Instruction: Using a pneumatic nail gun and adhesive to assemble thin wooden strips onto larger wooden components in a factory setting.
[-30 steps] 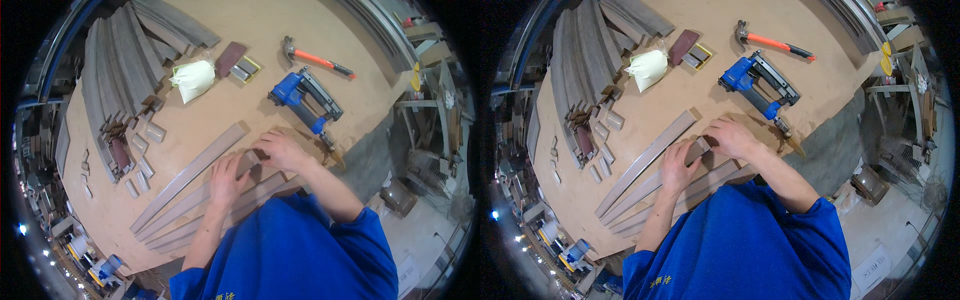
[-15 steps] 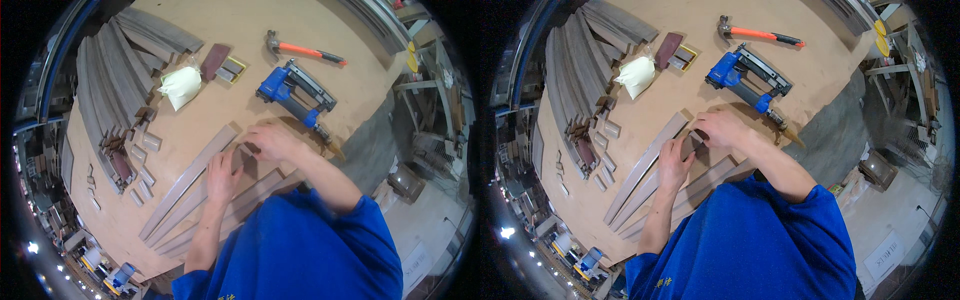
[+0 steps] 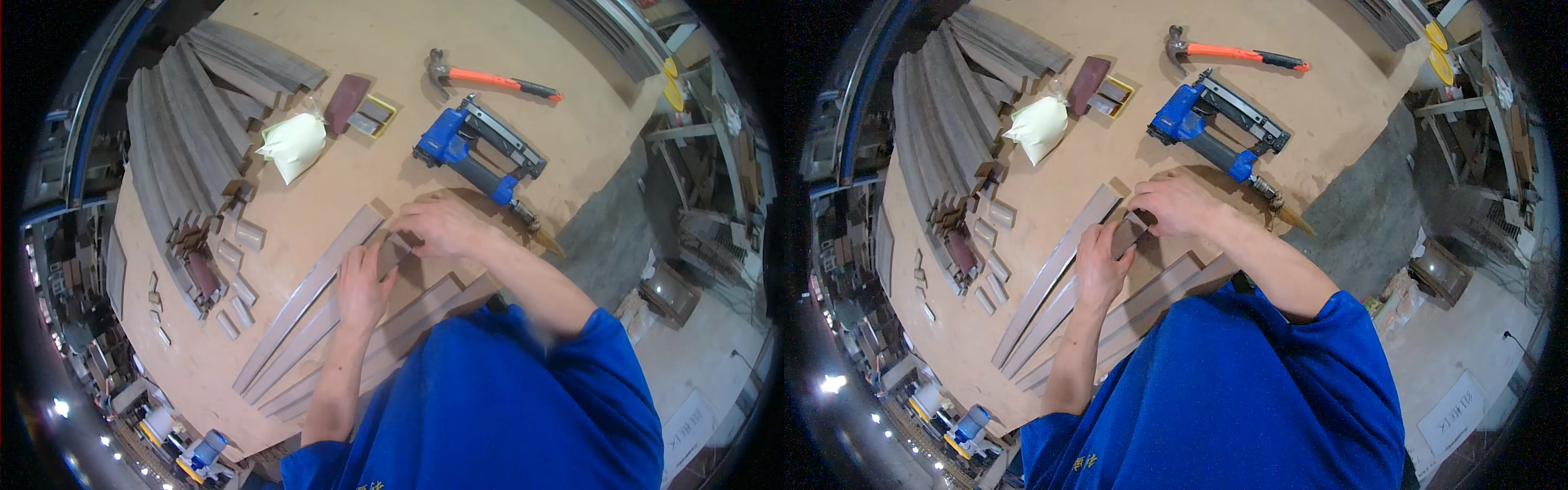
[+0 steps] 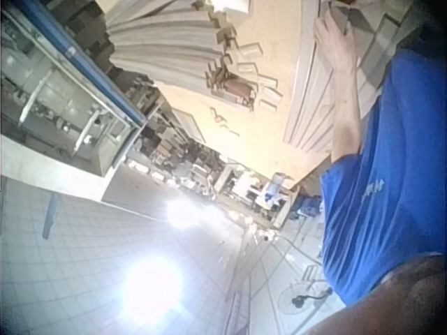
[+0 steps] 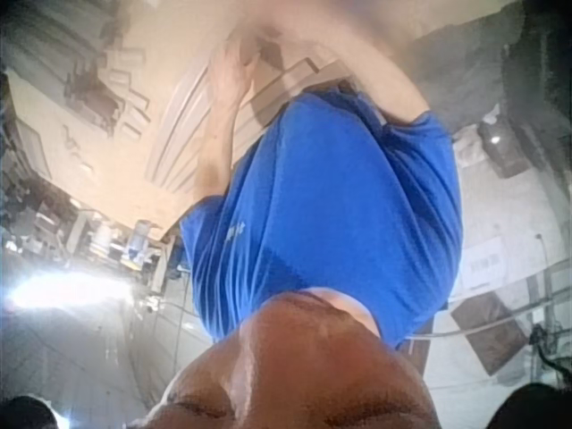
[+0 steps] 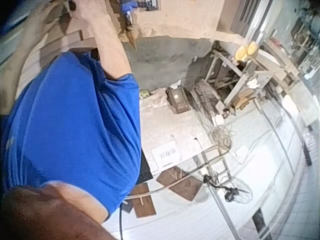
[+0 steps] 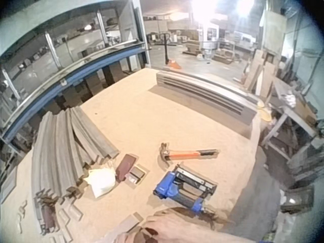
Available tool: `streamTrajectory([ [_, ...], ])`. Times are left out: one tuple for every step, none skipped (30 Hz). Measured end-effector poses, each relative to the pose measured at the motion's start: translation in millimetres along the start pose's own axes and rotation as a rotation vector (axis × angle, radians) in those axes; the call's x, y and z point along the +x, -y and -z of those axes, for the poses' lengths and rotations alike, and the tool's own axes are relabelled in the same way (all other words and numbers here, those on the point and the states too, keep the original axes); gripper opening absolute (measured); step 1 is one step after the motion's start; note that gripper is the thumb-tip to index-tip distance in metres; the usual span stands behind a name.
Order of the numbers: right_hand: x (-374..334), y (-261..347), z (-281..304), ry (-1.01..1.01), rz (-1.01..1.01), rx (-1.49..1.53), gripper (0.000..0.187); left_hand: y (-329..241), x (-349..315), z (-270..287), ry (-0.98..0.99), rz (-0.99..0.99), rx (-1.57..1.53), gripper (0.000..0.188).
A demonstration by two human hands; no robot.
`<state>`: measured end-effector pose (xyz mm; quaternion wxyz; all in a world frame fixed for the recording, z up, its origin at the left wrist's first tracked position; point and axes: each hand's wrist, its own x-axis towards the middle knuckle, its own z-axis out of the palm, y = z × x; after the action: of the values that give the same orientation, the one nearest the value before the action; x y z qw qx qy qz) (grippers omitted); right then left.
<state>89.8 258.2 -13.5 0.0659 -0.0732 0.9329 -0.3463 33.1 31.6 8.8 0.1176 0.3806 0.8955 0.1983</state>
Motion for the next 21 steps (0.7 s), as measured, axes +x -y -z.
streamTrajectory([
  [-1.4, -0.2, -1.4, 0.024, -0.036, 0.011, 0.056, -1.1, 0.6, 0.4, 0.011, 0.003, 0.007, 0.055],
  [-3.7, 0.3, -1.9, 0.047, -0.073, 0.021, 0.057, -2.3, 1.2, 0.4, 0.021, 0.004, 0.013, 0.056],
  [-8.2, 2.5, -3.1, 0.043, -0.073, 0.017, 0.057, -0.4, 1.0, -1.8, 0.018, 0.000, 0.013, 0.056],
  [-16.5, 7.0, -4.6, -0.070, -0.082, 0.055, 0.059, 1.8, -1.1, -2.6, 0.027, 0.021, 0.006, 0.057],
  [-27.5, 11.0, -6.3, -0.183, -0.091, 0.094, 0.060, 3.0, -3.5, -2.7, 0.038, 0.041, -0.002, 0.058],
  [-44.6, 13.4, -6.5, -0.193, -0.148, 0.097, 0.064, -0.8, -6.6, -0.3, 0.034, 0.040, -0.001, 0.058],
  [-65.5, 14.3, -6.9, -0.200, -0.205, 0.103, 0.068, -6.5, -11.9, 2.2, -0.050, 0.037, -0.036, 0.060],
  [-86.8, 20.7, 2.9, -0.155, -0.237, 0.064, 0.070, -10.1, -19.8, 5.7, -0.135, 0.036, -0.072, 0.062],
  [-105.3, 27.3, 11.1, -0.110, -0.265, 0.029, 0.071, -7.6, -37.5, 7.8, -0.137, 0.043, -0.068, 0.062],
  [-121.3, 30.7, 11.8, -0.107, -0.261, 0.029, 0.071, -3.6, -61.5, 8.5, -0.075, 0.022, -0.050, 0.065],
  [-137.3, 33.6, 12.3, -0.079, -0.221, -0.032, 0.069, -1.6, -82.5, 7.3, -0.011, -0.004, -0.040, 0.068],
  [-145.7, 36.1, 13.5, -0.052, -0.178, -0.089, 0.067, -2.7, -101.8, 10.1, -0.010, -0.004, -0.043, 0.068],
  [-146.2, 37.0, 13.5, -0.049, -0.185, -0.093, 0.067, -2.8, -118.6, 10.6, 0.113, -0.026, -0.067, 0.068],
  [-143.2, 38.6, 13.2, -0.032, -0.171, -0.068, 0.063, -1.7, -128.0, 9.8, 0.234, -0.049, -0.089, 0.068],
  [-138.1, 39.2, 11.7, -0.016, -0.151, -0.040, 0.059, 1.1, -131.3, 8.9, 0.231, -0.047, -0.091, 0.068],
  [-132.3, 36.9, 8.9, -0.015, -0.146, -0.043, 0.059, 3.9, -134.1, 8.4, 0.200, -0.039, -0.023, 0.067],
  [-126.3, 32.0, 3.9, -0.050, -0.125, -0.054, 0.057, 3.3, -136.6, 8.4, 0.167, -0.027, 0.043, 0.067],
  [-119.8, 27.9, 0.4, -0.084, -0.100, -0.066, 0.056, 3.5, -134.8, 7.2, 0.158, -0.020, 0.042, 0.067],
  [-112.0, 24.5, -0.9, -0.081, -0.087, -0.072, 0.056, 5.4, -128.0, 5.2, 0.106, -0.001, 0.063, 0.070],
  [-101.9, 20.5, -2.4, -0.122, -0.122, -0.066, 0.054, 6.8, -122.9, 4.1, 0.049, 0.027, 0.085, 0.073],
  [-92.9, 20.9, -1.7, -0.164, -0.149, -0.058, 0.052, 6.8, -121.8, 4.9, 0.030, 0.049, 0.093, 0.073],
])
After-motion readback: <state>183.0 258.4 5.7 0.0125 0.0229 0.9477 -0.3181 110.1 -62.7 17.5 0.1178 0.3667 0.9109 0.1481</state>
